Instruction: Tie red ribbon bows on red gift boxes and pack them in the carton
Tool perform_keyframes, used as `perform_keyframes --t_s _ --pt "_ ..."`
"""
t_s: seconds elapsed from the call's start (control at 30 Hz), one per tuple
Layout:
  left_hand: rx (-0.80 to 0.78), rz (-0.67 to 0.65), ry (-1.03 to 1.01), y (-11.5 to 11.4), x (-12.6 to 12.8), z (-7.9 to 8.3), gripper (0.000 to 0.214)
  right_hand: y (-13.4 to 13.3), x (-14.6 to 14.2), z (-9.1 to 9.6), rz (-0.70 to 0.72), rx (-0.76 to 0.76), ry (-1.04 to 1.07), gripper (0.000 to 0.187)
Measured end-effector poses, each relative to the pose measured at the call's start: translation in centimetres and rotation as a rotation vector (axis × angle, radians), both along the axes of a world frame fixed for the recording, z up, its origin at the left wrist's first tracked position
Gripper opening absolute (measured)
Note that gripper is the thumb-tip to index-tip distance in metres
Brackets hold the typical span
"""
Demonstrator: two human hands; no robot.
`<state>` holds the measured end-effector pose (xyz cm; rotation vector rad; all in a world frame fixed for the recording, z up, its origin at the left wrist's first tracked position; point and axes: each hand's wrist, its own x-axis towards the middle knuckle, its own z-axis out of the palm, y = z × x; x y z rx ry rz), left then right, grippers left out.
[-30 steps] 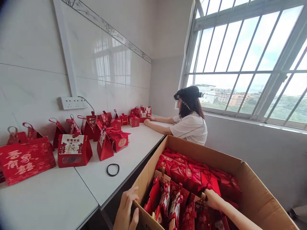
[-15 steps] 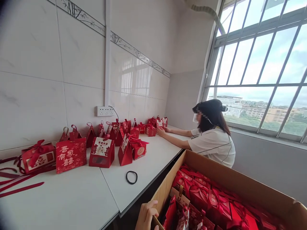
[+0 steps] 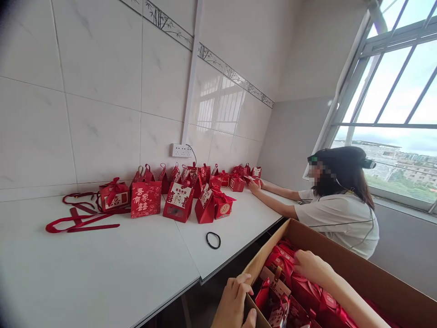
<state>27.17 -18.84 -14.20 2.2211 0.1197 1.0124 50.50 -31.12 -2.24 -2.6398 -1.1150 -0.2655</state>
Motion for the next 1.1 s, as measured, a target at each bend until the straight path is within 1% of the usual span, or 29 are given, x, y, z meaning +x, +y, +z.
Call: perform_keyframes --t_s 0.03,0.07,0.13,0.17,0.2,0.27,0.37,0.43,0.5,0.57,0.63,0.67,0.73,0.77,0.83,0.87,0.9,0.97,1.03,1.1 --pt "-0.001 -0.027 0.043 0.0 -0.3 0.4 0.039 2.3 -1.0 1.1 0.065 -0.027 0.035 0.018" --pt "-0.005 -0.046 0.084 0.1 -0.6 0.9 0.038 4.6 -2.2 2.2 0.155 -0.023 0.084 0.016" --pt "-0.023 -0.058 0.152 0.2 -1.2 1.7 0.037 9.4 -5.3 4.1 0.290 0.022 0.158 0.022" --pt "-0.034 -0.061 0.179 0.2 -1.5 2.0 0.036 11.7 -6.8 4.8 0.317 0.089 0.169 0.021" --pt "-0.044 -0.064 0.198 0.2 -1.7 2.3 0.036 14.0 -8.2 5.2 0.323 0.124 0.172 0.021" --pt "-0.052 -0.071 0.220 0.1 -2.0 2.5 0.037 18.2 -10.3 5.5 0.332 0.193 0.175 0.023" --pt "-0.034 -0.073 0.239 0.0 -2.0 2.5 0.037 23.4 -12.1 4.8 0.268 0.325 0.174 0.038" --pt "0.007 -0.066 0.275 0.0 -1.9 2.5 0.038 26.0 -12.5 4.2 0.198 0.400 0.185 0.044" --pt "0.082 -0.064 0.349 0.4 -1.9 2.9 0.043 27.7 -12.6 3.7 0.151 0.440 0.209 0.041" --pt "0.210 -0.095 0.437 1.0 -2.4 3.8 0.053 28.5 -12.5 3.3 0.135 0.453 0.236 0.031" --pt "0.399 -0.155 0.471 2.1 -3.3 5.4 0.061 28.6 -12.2 3.0 0.141 0.462 0.250 0.020" --pt "0.508 -0.192 0.454 2.8 -3.9 6.3 0.062 28.4 -12.1 2.9 0.150 0.470 0.249 0.017" --pt "0.688 -0.220 0.340 4.6 -5.5 8.2 0.052 27.7 -11.9 2.8 0.181 0.495 0.240 0.013" --pt "0.743 -0.240 0.283 5.8 -6.3 9.1 0.049 27.2 -11.8 2.8 0.200 0.511 0.234 0.013" --pt "0.795 -0.257 0.197 8.4 -8.3 10.2 0.044 25.8 -11.7 3.0 0.236 0.554 0.226 0.013" --pt "0.792 -0.231 0.157 9.9 -9.3 10.5 0.041 25.0 -11.6 3.2 0.250 0.583 0.221 0.014" --pt "0.753 -0.175 0.115 11.5 -10.5 10.6 0.039 24.1 -11.5 3.6 0.262 0.616 0.217 0.016" --pt "0.620 -0.065 0.066 14.4 -12.8 10.4 0.040 22.2 -11.4 4.5 0.294 0.688 0.213 0.020" --pt "0.427 0.079 0.048 16.8 -15.0 9.8 0.038 20.5 -11.7 5.5 0.350 0.744 0.216 0.023" --pt "0.119 0.263 0.032 18.7 -16.8 9.3 0.030 19.5 -12.6 6.3 0.427 0.759 0.226 0.024"
